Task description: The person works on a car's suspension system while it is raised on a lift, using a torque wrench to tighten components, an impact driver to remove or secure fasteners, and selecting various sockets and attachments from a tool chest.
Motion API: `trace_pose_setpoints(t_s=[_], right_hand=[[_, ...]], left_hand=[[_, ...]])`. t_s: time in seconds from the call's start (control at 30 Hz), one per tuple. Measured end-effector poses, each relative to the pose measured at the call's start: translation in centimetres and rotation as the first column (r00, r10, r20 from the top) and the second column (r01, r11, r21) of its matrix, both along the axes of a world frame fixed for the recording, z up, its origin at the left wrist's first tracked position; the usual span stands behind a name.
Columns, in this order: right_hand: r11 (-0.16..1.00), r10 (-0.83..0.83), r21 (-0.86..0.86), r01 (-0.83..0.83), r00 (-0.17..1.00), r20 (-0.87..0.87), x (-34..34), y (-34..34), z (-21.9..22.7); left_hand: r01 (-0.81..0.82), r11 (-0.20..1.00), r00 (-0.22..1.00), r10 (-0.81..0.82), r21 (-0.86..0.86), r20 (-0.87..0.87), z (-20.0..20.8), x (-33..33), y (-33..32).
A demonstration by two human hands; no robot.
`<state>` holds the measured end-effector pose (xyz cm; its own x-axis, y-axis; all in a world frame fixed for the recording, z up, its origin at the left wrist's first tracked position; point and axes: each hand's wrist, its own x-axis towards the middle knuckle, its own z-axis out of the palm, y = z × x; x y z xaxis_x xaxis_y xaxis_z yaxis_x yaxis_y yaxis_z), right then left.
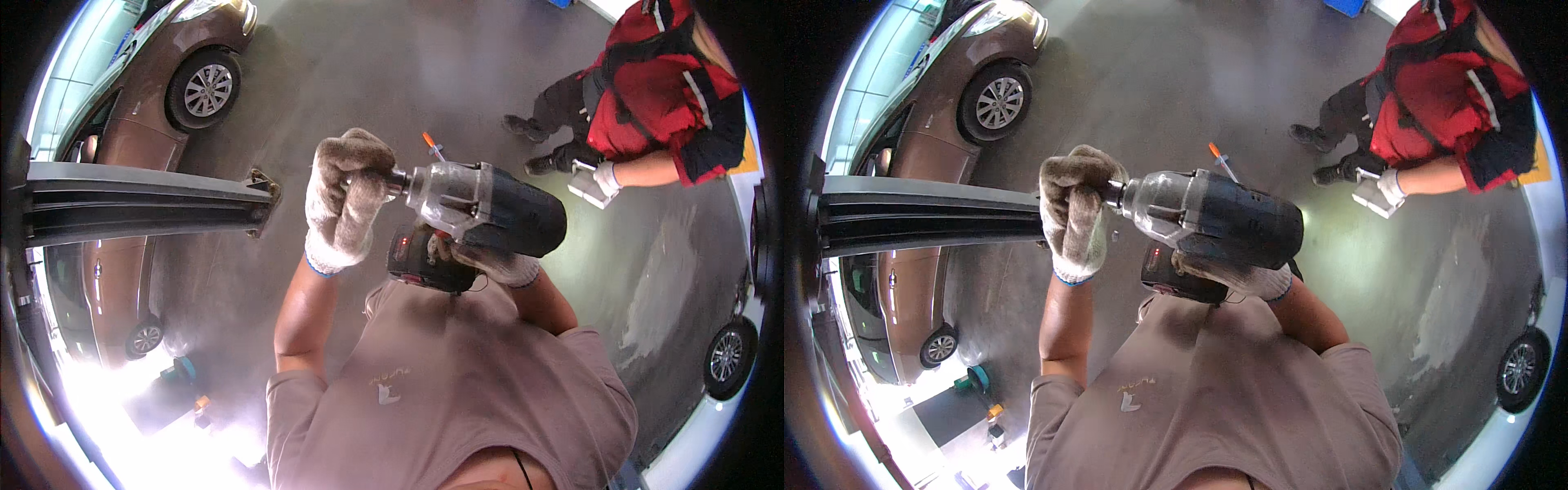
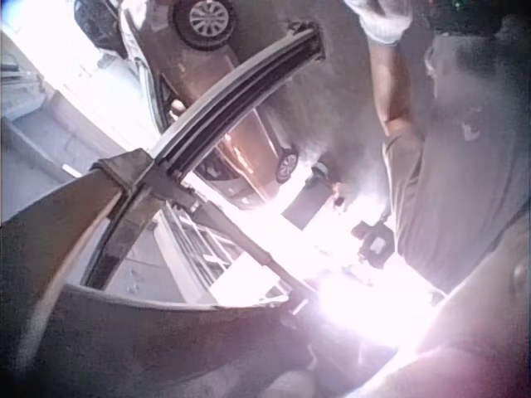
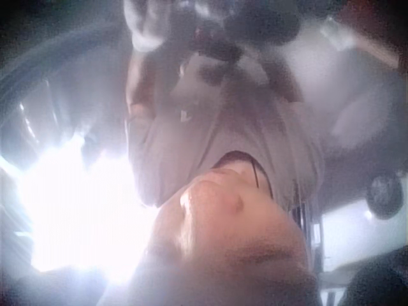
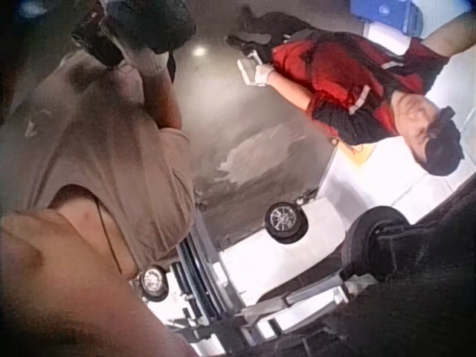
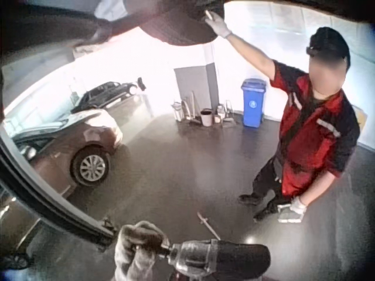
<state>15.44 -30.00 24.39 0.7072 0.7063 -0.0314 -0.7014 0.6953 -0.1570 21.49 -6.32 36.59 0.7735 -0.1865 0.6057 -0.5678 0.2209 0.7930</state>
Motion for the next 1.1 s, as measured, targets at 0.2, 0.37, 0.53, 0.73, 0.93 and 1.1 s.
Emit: trace_pose_setpoints(t_s=[0.2,0.37,0.53,0.73,0.93,1.1], right_hand=[[0.970,-0.089,-0.104,0.220,0.721,0.688,7.9,-0.1,5.4],[0.769,0.227,-0.270,0.580,0.148,0.963,9.9,-1.3,9.7],[0.637,0.366,-0.213,0.741,-0.048,0.929,13.8,-0.4,11.3],[0.575,0.064,0.022,0.818,-0.072,0.995,19.2,-0.1,14.9],[0.454,-0.129,0.080,0.887,-0.023,0.991,22.9,1.4,12.2],[0.429,-0.193,0.130,0.894,-0.050,0.980,28.3,-2.2,14.7]], left_hand=[[-0.113,0.989,0.958,0.135,0.100,-0.253,1.7,4.2,-2.8],[0.147,0.985,0.959,-0.119,0.094,-0.258,7.5,8.5,-6.7],[0.210,0.959,0.945,-0.150,0.188,-0.289,11.4,11.8,-7.6],[0.223,0.946,0.934,-0.138,0.234,-0.330,13.9,17.2,-6.3],[0.354,0.927,0.881,-0.287,0.122,-0.375,13.8,22.1,-9.3],[0.346,0.916,0.887,-0.248,0.204,-0.391,15.3,27.7,-11.8]])
